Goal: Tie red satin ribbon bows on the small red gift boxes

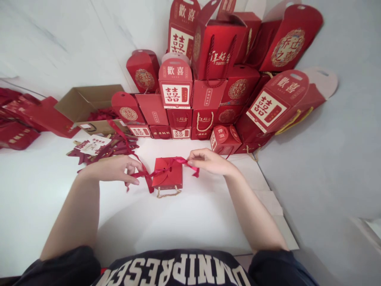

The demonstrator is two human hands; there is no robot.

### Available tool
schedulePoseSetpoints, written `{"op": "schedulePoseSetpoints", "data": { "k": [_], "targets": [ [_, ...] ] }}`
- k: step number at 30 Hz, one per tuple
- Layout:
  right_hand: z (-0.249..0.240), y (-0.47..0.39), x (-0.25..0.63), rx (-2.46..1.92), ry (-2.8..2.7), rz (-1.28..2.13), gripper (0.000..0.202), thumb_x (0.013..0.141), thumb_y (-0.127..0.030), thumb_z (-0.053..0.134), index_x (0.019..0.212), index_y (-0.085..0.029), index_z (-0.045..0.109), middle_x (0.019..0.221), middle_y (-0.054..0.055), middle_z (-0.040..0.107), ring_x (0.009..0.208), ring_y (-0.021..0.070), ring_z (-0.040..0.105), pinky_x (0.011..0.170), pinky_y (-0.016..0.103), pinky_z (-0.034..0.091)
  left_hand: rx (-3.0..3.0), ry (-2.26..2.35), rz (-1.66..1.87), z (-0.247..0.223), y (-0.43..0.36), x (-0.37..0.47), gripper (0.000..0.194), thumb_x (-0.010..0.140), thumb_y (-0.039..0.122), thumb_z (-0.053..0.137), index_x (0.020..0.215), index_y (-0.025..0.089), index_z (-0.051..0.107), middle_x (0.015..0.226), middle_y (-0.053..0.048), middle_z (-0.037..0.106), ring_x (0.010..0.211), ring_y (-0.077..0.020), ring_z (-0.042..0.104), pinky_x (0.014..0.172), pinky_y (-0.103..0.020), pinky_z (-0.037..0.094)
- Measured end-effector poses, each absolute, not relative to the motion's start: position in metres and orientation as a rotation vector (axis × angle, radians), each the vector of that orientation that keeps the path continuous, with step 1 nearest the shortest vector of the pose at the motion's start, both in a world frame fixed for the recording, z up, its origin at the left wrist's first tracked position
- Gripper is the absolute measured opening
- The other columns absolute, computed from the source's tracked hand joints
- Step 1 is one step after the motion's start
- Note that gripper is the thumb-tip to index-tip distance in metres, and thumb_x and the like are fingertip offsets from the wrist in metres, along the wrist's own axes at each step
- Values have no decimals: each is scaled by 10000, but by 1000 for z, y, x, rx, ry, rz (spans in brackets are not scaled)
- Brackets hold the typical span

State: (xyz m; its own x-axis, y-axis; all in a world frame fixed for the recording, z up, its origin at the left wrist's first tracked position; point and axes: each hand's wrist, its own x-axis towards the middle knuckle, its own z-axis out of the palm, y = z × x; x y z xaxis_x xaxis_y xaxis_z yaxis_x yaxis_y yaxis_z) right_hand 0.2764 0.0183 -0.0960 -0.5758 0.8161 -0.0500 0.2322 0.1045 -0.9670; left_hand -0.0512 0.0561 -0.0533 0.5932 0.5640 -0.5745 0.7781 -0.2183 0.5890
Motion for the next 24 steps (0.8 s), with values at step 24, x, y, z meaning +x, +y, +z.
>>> {"op": "schedulePoseSetpoints", "data": {
  "k": [24],
  "targets": [
    [-115, 15, 244, -1151, -1885, 1514, 394, 844, -510, 569, 717, -143, 635, 563, -46, 461, 528, 75, 376, 532, 228, 309, 1925, 991, 127, -74, 46, -10, 336, 852, 393, 497, 673, 146, 637, 715, -5, 538, 596, -93, 448, 565, -211, 356]
  ]
}}
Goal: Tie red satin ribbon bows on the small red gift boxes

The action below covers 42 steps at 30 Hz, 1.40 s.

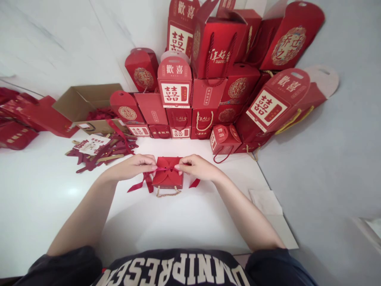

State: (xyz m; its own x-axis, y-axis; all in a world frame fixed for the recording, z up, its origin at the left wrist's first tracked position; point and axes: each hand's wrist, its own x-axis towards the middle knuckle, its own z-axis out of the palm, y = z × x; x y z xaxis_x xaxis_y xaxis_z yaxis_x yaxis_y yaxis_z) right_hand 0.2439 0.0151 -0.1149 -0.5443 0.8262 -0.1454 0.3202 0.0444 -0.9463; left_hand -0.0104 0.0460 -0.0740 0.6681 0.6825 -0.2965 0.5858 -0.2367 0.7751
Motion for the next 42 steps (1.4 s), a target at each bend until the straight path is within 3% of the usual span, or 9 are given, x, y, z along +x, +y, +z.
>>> {"op": "schedulePoseSetpoints", "data": {
  "k": [8, 14, 23, 30, 33, 35, 38, 40, 42],
  "targets": [
    [-118, 13, 241, -1192, -1879, 1504, 403, 865, -530, 523, 696, -165, 554, 556, -39, 512, 525, 86, 434, 546, 228, 349, 1902, 1146, 224, -83, 40, -3, 280, 775, 425, 627, 710, 158, 577, 469, 66, 390, 442, -64, 319, 446, -198, 248],
    [-119, 14, 244, -1208, -1932, 1550, 413, 811, -536, 593, 640, -162, 552, 532, -30, 540, 494, 81, 437, 508, 221, 344, 1775, 1067, 194, -82, 44, -6, 336, 801, 443, 602, 665, 136, 600, 538, -3, 594, 420, -68, 462, 432, -186, 353],
    [-125, 23, 252, -1213, -1773, 1807, 380, 735, -510, 680, 676, -140, 612, 475, -44, 522, 419, 58, 411, 446, 205, 333, 1621, 916, 30, -89, 61, -22, 275, 767, 397, 662, 718, 128, 637, 617, -39, 658, 511, -91, 555, 496, -187, 436],
    [-125, 22, 251, -1213, -1747, 1830, 359, 734, -489, 686, 678, -140, 624, 482, -45, 522, 434, 57, 413, 459, 207, 333, 1809, 651, -52, -78, 68, -41, 189, 719, 336, 734, 732, 149, 758, 813, -86, 677, 702, -137, 592, 658, -243, 479],
    [-124, 22, 250, -1213, -1755, 1823, 359, 734, -489, 683, 675, -141, 619, 489, -45, 524, 437, 57, 411, 463, 206, 333, 1917, 605, 116, -77, 63, -31, 152, 717, 334, 742, 722, 185, 773, 1033, -116, 682, 928, -204, 617, 887, -332, 460],
    [-124, 21, 250, -1223, -1769, 1813, 356, 737, -487, 680, 675, -142, 618, 493, -45, 526, 437, 56, 410, 461, 206, 329, 1915, 601, 251, -83, 59, -20, 144, 744, 338, 722, 734, 204, 776, 1080, -120, 697, 1124, -260, 572, 1086, -446, 293],
    [-123, 21, 250, -1234, -1787, 1793, 356, 742, -487, 675, 677, -142, 616, 503, -44, 533, 439, 56, 412, 460, 207, 322, 1805, 668, 443, -99, 54, -5, 183, 807, 342, 663, 772, 195, 766, 996, -115, 737, 1264, -278, 496, 1157, -523, 3],
    [-122, 21, 251, -1235, -1789, 1784, 359, 741, -491, 674, 680, -142, 615, 507, -44, 536, 439, 56, 410, 460, 209, 319, 1724, 706, 509, -108, 53, 3, 208, 822, 337, 648, 776, 163, 755, 895, -119, 751, 1259, -273, 509, 1161, -520, 60],
    [-122, 22, 252, -1237, -1788, 1782, 364, 739, -496, 674, 682, -141, 614, 507, -43, 538, 438, 55, 410, 461, 209, 319, 1659, 730, 551, -114, 52, 7, 211, 807, 331, 665, 781, 138, 744, 800, -122, 749, 1244, -268, 523, 1116, -478, 268]
  ]
}}
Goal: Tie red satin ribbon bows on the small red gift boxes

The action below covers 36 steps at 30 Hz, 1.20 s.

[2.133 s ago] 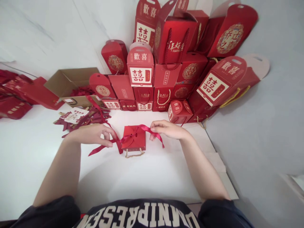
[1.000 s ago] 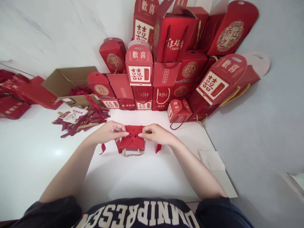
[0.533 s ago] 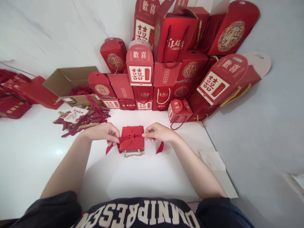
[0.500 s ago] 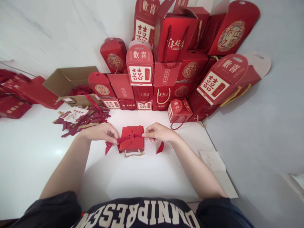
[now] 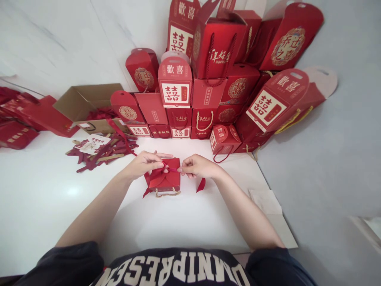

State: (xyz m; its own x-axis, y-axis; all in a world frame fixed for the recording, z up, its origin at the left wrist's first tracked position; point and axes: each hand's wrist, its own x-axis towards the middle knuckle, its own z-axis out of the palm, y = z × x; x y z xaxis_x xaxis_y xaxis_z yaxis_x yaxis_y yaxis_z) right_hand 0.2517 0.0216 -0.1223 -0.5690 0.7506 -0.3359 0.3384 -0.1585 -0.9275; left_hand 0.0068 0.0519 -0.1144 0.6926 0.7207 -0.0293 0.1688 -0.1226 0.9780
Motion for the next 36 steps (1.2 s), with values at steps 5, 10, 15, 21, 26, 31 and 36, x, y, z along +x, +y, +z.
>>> {"op": "schedulePoseSetpoints", "data": {
  "k": [5, 10, 15, 21, 26, 31, 36],
  "targets": [
    [-124, 23, 253, -1249, -1786, 1781, 380, 738, -509, 673, 690, -137, 615, 514, -39, 537, 438, 56, 409, 457, 208, 318, 1614, 805, 542, -119, 51, 10, 262, 744, 337, 723, 871, 108, 733, 825, -123, 744, 1118, -248, 610, 903, -335, 502],
    [-125, 23, 252, -1228, -1774, 1807, 388, 734, -521, 674, 694, -140, 616, 511, -45, 529, 442, 55, 407, 460, 206, 322, 1558, 821, 525, -121, 51, 11, 319, 707, 341, 747, 905, 93, 709, 854, -112, 739, 732, -180, 691, 746, -304, 545],
    [-126, 23, 252, -1204, -1778, 1813, 392, 736, -529, 674, 693, -144, 612, 523, -44, 532, 455, 58, 417, 472, 207, 337, 1611, 861, 502, -124, 53, 8, 435, 663, 324, 780, 1011, 84, 677, 754, -75, 722, 671, -157, 659, 678, -270, 525],
    [-119, 25, 260, -1128, -1786, 1765, 381, 749, -513, 677, 678, -157, 561, 561, -55, 481, 504, 68, 422, 500, 209, 364, 1623, 780, 368, -118, 56, 2, 502, 692, 335, 763, 1115, 97, 633, 813, -65, 707, 765, -158, 653, 774, -288, 510],
    [-113, 17, 255, -969, -1750, 1700, 338, 807, -485, 633, 839, -150, 663, 691, 2, 592, 596, 106, 506, 585, 252, 430, 1664, 770, 369, -117, 56, 2, 510, 703, 327, 753, 1144, 105, 629, 840, -70, 704, 783, -161, 649, 788, -293, 506],
    [-116, 9, 233, -910, -1878, 1324, 296, 883, -392, 560, 1075, -205, 686, 1014, 63, 681, 905, 183, 612, 833, 317, 463, 1734, 732, 383, -114, 53, 4, 455, 718, 308, 739, 1119, 116, 645, 958, -100, 708, 875, -179, 647, 856, -313, 503],
    [-121, 5, 217, -965, -2083, 966, 273, 939, -306, 475, 1120, -251, 671, 1036, 51, 705, 918, 190, 631, 859, 330, 414, 1792, 679, 379, -109, 52, 4, 401, 757, 307, 702, 1114, 132, 650, 1048, -97, 700, 999, -198, 631, 926, -314, 476]
  ]
}}
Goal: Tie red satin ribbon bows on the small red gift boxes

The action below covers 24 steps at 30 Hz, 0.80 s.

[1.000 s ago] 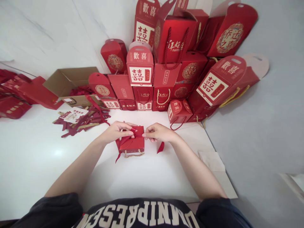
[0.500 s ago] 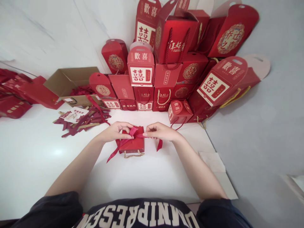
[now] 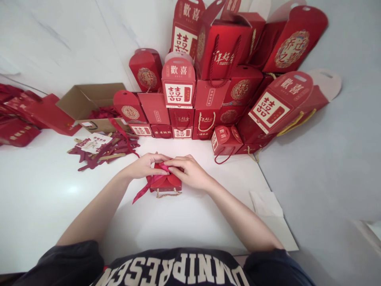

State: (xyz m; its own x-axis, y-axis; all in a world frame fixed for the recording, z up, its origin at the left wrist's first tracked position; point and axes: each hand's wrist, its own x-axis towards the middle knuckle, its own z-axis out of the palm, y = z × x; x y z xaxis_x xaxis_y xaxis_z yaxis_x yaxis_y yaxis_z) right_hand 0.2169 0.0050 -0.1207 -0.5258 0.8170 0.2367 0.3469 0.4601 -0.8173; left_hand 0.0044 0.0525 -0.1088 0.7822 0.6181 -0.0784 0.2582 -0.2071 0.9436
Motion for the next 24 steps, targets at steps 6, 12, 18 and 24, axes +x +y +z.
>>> {"op": "schedulePoseSetpoints", "data": {
  "k": [6, 12, 18, 24],
  "targets": [
    [-124, -2, 209, -1061, -2156, 741, 249, 945, -259, 460, 1128, -253, 629, 1067, 53, 698, 978, 203, 621, 903, 353, 353, 1822, 711, 376, -110, 54, 4, 314, 798, 351, 658, 1030, 140, 679, 1024, -91, 714, 1017, -215, 637, 972, -336, 441],
    [-129, -2, 208, -1234, -1847, 724, 252, 876, -392, 571, 1042, -202, 585, 917, 54, 613, 874, 192, 558, 841, 330, 413, 1579, 696, 381, -114, 50, 5, 258, 805, 352, 653, 897, 149, 524, 841, -69, 706, 849, -192, 686, 795, -328, 523],
    [-141, 2, 204, -1209, -1735, 737, 205, 903, -369, 540, 823, -213, 648, 955, 56, 572, 984, 204, 532, 940, 363, 394, 1607, 703, 390, -113, 50, 2, 250, 813, 322, 640, 818, 167, 444, 818, -12, 624, 868, -183, 686, 762, -286, 499],
    [-145, 7, 207, -1165, -1636, 830, 191, 903, -390, 539, 914, -228, 640, 1180, 70, 560, 1178, 203, 493, 1063, 381, 322, 1711, 757, 328, -109, 51, -1, 240, 809, 353, 628, 821, 167, 476, 770, 16, 555, 776, -133, 612, 643, -220, 420]
  ]
}}
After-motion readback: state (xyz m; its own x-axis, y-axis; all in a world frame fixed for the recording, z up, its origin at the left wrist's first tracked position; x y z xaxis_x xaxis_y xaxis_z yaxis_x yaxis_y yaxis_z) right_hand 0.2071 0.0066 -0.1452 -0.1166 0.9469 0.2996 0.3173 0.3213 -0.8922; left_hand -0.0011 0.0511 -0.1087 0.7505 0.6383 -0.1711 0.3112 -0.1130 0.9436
